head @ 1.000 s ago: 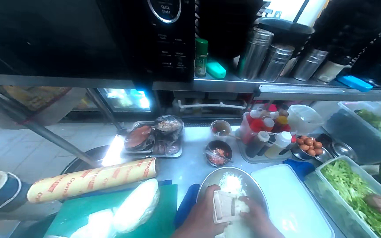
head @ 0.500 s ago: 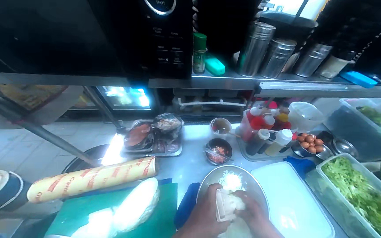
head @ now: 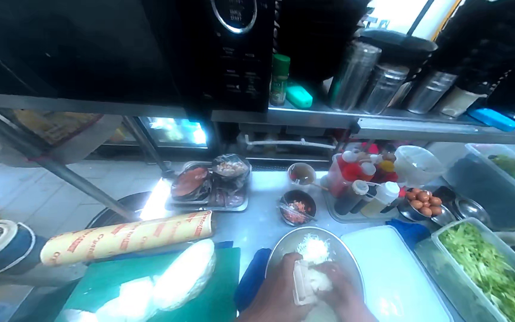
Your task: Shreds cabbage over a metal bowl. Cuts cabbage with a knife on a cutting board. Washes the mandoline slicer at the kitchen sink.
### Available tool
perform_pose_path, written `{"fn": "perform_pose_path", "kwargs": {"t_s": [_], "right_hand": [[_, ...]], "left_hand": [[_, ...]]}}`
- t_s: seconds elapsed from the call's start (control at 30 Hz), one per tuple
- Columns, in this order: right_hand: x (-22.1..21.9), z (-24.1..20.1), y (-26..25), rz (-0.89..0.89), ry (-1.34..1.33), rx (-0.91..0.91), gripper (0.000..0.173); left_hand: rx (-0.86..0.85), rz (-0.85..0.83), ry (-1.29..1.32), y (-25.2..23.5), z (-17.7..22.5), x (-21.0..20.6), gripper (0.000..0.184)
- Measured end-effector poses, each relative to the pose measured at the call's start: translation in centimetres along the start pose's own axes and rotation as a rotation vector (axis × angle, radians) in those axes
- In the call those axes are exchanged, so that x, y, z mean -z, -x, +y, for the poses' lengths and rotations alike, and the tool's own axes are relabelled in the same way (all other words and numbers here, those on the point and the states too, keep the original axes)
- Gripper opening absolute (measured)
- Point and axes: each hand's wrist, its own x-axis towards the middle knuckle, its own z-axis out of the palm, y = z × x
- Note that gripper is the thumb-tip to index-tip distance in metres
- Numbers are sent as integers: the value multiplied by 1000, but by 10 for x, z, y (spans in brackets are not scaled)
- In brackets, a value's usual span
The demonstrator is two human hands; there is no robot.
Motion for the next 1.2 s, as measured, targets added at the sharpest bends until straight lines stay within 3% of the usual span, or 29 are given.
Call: {"fn": "perform_pose_path", "kwargs": {"t_s": [0.07, 0.17, 0.33, 0.5, 0.73, 0.87, 0.93, 1.03, 1.13, 1.2], "right_hand": [[-3, 6, 0, 10, -5, 9, 51], [-2, 59, 1, -8, 103, -125, 52], [2, -1, 5, -15, -6, 19, 52], [1, 77, 8, -22, 114, -123, 52], [8, 36, 10, 61, -19, -197, 63], [8, -1, 11, 69, -135, 20, 55], [3, 23, 12, 85, -62, 38, 52], [4, 67, 14, 73, 79, -72, 50], [7, 14, 9, 62, -18, 65, 50], [1, 4, 11, 85, -74, 93, 52]], "left_hand": [[17, -18, -16, -1, 0, 0, 110], [20, -34, -9, 1, 0, 4, 112], [7, -13, -21, -2, -1, -1, 111], [7, -17, -12, 2, 3, 2, 110], [16, -17, -16, 1, 1, 1, 110], [-17, 0, -23, -2, -3, -2, 110], [-4, -9, -31, -2, -5, -1, 111], [-4, -13, -37, 0, -3, 2, 110], [2, 10, -28, -3, -2, 1, 110], [17, -5, -40, -2, -5, -1, 110]]}}
